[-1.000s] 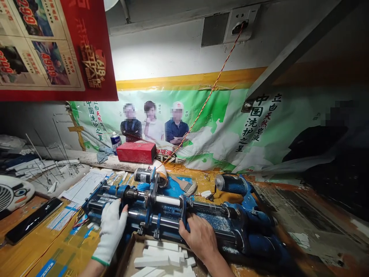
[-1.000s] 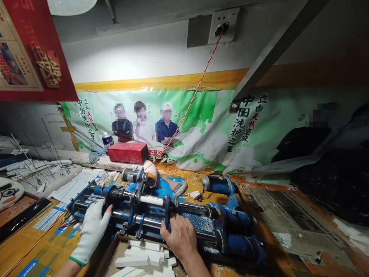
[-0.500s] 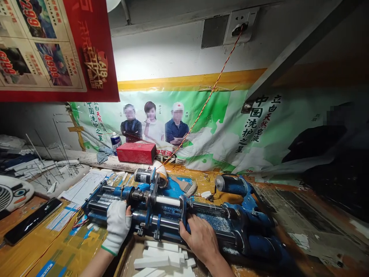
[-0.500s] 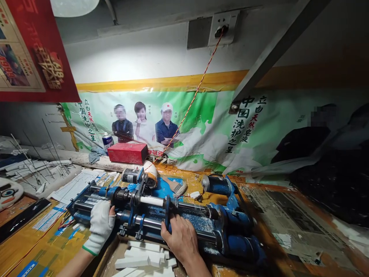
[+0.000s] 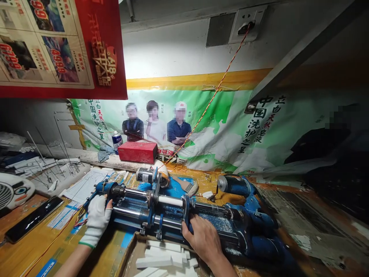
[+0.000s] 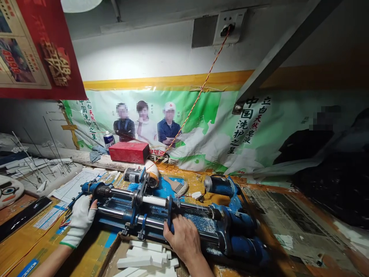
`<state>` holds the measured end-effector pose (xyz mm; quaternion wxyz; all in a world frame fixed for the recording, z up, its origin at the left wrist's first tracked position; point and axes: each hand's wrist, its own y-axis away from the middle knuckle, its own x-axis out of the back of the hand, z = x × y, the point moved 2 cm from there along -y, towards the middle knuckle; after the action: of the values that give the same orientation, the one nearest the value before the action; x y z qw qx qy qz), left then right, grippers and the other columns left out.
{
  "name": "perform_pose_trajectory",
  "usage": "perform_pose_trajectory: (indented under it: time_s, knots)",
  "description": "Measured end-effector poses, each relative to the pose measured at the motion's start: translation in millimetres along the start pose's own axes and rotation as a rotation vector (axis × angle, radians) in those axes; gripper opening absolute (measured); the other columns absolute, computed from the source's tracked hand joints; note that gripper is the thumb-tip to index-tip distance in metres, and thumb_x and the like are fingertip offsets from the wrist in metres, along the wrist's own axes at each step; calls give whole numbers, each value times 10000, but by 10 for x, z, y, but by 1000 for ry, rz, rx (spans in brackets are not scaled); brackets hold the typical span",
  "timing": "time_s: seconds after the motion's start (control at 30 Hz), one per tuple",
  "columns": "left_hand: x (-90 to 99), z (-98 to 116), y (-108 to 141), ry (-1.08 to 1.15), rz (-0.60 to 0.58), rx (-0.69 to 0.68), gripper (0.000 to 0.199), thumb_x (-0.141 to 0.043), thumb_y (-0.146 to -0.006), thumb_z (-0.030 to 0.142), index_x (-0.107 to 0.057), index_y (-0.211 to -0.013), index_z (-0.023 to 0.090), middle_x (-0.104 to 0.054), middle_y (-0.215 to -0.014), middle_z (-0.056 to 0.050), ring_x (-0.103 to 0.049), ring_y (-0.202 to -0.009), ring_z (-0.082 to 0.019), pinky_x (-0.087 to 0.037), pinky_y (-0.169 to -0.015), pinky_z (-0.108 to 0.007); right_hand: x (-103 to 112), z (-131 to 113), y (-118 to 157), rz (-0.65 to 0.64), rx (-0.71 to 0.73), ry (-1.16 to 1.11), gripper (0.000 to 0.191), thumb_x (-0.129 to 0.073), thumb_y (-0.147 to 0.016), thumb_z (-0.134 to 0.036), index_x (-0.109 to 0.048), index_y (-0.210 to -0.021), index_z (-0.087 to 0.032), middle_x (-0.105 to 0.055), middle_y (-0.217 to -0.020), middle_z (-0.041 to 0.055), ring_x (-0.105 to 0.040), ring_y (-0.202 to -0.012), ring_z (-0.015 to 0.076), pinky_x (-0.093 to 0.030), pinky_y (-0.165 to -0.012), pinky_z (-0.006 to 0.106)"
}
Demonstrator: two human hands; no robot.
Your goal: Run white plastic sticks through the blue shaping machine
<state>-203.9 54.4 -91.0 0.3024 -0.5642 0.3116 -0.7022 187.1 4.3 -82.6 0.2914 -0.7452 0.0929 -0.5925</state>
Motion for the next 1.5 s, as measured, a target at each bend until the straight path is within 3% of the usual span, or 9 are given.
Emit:
perform_pose_trajectory:
  time_s: [0.17, 0.27, 0.33, 0.43, 0.53, 0.67, 0.97, 1.2, 1.5]
  knots:
    - [242, 1016, -129, 236, 46, 8, 717, -616, -716, 501, -319, -1286, 185, -489, -1193, -129, -433, -1151, -280, -287, -1034, -466, -21, -37, -39, -69, -30, 23, 246, -401, -869, -333, -596, -795, -203, -600, -721, 24, -547, -697, 168, -289, -675, 295]
    - [223, 1954, -400, 518, -346, -376, 413, -553, -787, 321, -484, -1185, 234, -610, -1011, -76, -515, -1060, -236, -115, -1098, -488, 21, 35, -54, -154, -23, 68, 249, -416, -862, -353, -610, -832, -200, -622, -741, 27, -566, -705, 176, -300, -687, 298]
    - [258, 2302, -533, 686, -545, -447, 237, -436, -839, 235, -595, -1014, 238, -620, -799, -57, -566, -910, -206, -131, -1094, -471, 71, 177, -28, -223, -3, 109, 273, -420, -862, -379, -618, -818, -196, -635, -736, 33, -575, -697, 183, -306, -683, 300]
    - [513, 2240, -516, 682, -747, -555, 237, -398, -841, 220, -624, -908, 238, -602, -758, -65, -562, -811, -205, -268, -1032, -431, 133, 447, 54, -303, 26, 130, 341, -396, -876, -412, -615, -739, -190, -639, -707, 42, -583, -674, 181, -308, -649, 294]
    - [849, 1730, -271, 338, -988, -598, 137, -496, -779, 275, -620, -732, 240, -603, -709, -67, -555, -687, -225, -430, -776, -383, 148, 578, 100, -303, 28, 86, 361, -380, -882, -418, -615, -730, -190, -636, -699, 38, -585, -659, 166, -299, -612, 282]
    - [922, 1298, 168, -12, -1209, -503, 152, -482, -786, 313, -614, -734, 259, -605, -611, -27, -564, -554, -218, -374, -519, -286, 141, 480, 61, -264, 18, 52, 333, -405, -868, -418, -623, -755, -193, -635, -700, 27, -580, -642, 151, -284, -585, 273]
    - [467, 1667, 794, 100, -733, -516, 107, -456, -797, 194, -535, -728, 216, -590, -678, -13, -583, -611, -161, -416, -555, -250, 151, 399, 72, -208, 17, 71, 381, -380, -880, -430, -594, -682, -185, -626, -677, 29, -570, -628, 140, -262, -570, 266]
    - [532, 1957, 38, 488, -84, -848, 460, -458, -808, 87, -344, -1251, 139, -600, -1065, -106, -543, -1054, -175, -432, -961, -383, 159, 370, 60, -198, 8, 50, 321, -397, -874, -403, -597, -740, -190, -631, -708, 27, -582, -660, 150, -275, -586, 266]
    - [15, 2217, -406, 158, -303, -912, 346, -385, -821, 105, -443, -1153, 187, -555, -772, -14, -539, -717, -151, -413, -917, -474, 205, 349, 61, -219, -43, -26, 250, -428, -854, -376, -604, -825, -200, -645, -786, 19, -594, -748, 157, -310, -645, 261]
